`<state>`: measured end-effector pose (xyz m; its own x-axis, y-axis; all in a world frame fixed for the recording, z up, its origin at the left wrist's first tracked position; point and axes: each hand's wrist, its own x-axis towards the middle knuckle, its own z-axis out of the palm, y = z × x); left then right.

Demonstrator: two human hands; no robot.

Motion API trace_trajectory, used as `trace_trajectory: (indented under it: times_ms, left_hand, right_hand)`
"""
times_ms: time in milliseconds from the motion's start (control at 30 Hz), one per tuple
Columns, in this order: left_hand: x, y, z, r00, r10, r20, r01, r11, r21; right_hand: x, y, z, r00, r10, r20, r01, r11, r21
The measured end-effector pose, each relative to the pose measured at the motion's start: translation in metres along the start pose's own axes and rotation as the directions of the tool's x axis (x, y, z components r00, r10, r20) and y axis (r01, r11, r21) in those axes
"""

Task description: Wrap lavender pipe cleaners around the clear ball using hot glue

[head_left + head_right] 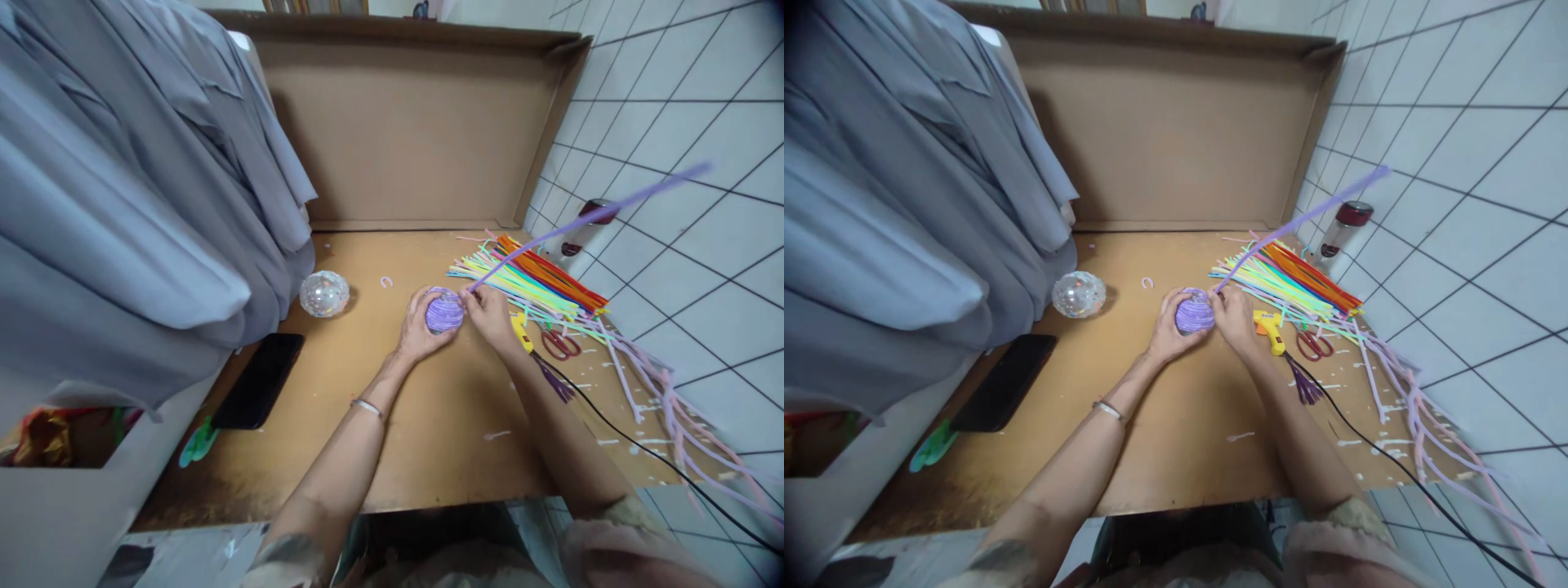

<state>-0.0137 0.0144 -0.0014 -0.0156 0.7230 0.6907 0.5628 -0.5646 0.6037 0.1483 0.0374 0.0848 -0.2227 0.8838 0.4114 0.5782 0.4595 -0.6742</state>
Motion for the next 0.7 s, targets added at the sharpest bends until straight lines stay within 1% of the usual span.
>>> trace_trajectory:
  times_ms: [133,267,367,433,500,567,633,700]
  left_hand:
    - [0.0,0.001,-0.001,1.0,-0.019,0.013,0.02,0.999,-0.037]
    - [0.0,0.002,-0.001,0.999,-0.047,0.011,0.047,0.999,-0.014]
    - [0.001,0.001,0.0,0.998,-0.067,-0.011,0.067,0.998,-0.023]
    - [0.001,0.0,0.0,0.997,-0.07,-0.024,0.069,0.996,-0.053]
    - [0.002,0.0,-0.001,0.996,-0.074,-0.042,0.071,0.995,-0.076]
    - [0.002,0.0,-0.002,0.993,-0.084,-0.078,0.078,0.994,-0.081]
    - [0.002,0.001,-0.003,0.987,-0.095,-0.132,0.086,0.994,-0.07]
    - [0.003,0.0,-0.005,0.974,-0.108,-0.197,0.098,0.993,-0.06]
  right_hand:
    - [-0.008,0.016,0.001,0.987,-0.146,-0.073,0.148,0.989,0.015]
    - [-0.018,0.019,0.004,0.961,-0.227,-0.156,0.227,0.974,-0.016]
    - [-0.029,0.014,0.008,0.925,-0.292,-0.241,0.29,0.956,-0.045]
    - [-0.036,0.014,0.011,0.89,-0.368,-0.268,0.355,0.93,-0.1]
    - [-0.041,0.018,0.016,0.855,-0.443,-0.271,0.407,0.895,-0.181]
    - [-0.046,0.026,0.021,0.834,-0.48,-0.271,0.408,0.869,-0.28]
    - [-0.05,0.033,0.028,0.84,-0.489,-0.237,0.378,0.839,-0.39]
    - [-0.055,0.036,0.034,0.858,-0.492,-0.148,0.368,0.789,-0.491]
